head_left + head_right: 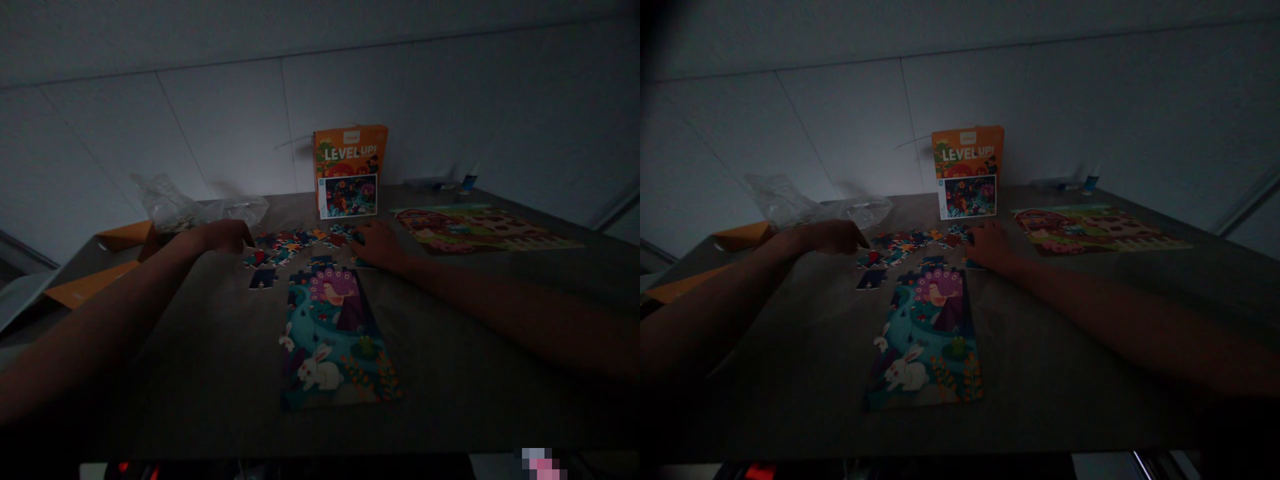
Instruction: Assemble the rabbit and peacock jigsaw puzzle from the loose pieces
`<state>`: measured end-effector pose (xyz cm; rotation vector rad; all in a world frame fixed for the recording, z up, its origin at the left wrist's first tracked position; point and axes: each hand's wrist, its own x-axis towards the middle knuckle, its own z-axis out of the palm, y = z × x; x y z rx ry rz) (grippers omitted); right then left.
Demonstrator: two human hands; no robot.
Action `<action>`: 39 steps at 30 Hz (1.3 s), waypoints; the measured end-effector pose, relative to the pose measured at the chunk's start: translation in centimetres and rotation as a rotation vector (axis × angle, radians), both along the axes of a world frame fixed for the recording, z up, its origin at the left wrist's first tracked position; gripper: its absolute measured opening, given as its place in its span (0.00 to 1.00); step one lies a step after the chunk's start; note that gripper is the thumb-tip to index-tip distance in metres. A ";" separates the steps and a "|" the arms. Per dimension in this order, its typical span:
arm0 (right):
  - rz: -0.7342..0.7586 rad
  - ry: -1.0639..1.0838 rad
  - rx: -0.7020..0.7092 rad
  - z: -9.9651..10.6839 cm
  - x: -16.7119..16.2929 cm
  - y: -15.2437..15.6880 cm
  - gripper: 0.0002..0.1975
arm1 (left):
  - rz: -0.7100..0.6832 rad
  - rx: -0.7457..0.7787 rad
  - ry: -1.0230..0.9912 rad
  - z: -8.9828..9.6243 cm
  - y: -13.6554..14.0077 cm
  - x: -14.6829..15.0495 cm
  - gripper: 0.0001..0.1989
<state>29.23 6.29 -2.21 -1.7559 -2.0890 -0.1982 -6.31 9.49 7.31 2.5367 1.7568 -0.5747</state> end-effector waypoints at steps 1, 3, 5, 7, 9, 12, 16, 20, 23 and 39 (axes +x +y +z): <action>0.002 0.005 -0.005 0.0 0.0 0.0 0.19 | 0.016 -0.026 -0.017 0.1 -0.1 -0.1 0.27; 0.002 0.001 -0.011 0.1 -0.1 0.0 0.20 | 0.035 -0.056 -0.056 0.4 -0.3 -0.2 0.27; -0.004 -0.015 -0.009 0.1 -0.1 -0.1 0.20 | 0.030 -0.053 -0.084 0.7 -0.7 -0.2 0.24; -0.013 -0.027 -0.001 0.1 -0.1 -0.1 0.20 | 0.014 -0.061 -0.085 0.8 -1.2 0.0 0.25; -0.016 -0.028 0.000 0.1 -0.1 -0.1 0.19 | 0.007 -0.085 -0.070 0.8 -1.6 0.4 0.32; -0.002 -0.040 -0.019 0.3 -0.1 -0.2 0.20 | 0.008 -0.048 -0.084 0.4 -2.0 1.2 0.39; 0.004 -0.052 -0.028 0.4 -0.2 -0.2 0.20 | -0.013 0.113 -0.166 -0.9 -1.8 2.6 0.36; -0.002 -0.041 -0.013 0.3 -0.2 -0.2 0.19 | -0.011 0.365 -0.233 -3.1 -1.2 3.7 0.35; -0.010 -0.042 0.002 0.1 -0.2 -0.1 0.19 | -0.117 0.404 -0.297 -5.1 -1.2 4.2 0.28; -0.013 -0.067 -0.038 0.4 -0.1 -0.2 0.20 | -0.164 0.505 -0.556 -8.1 -0.6 4.3 0.12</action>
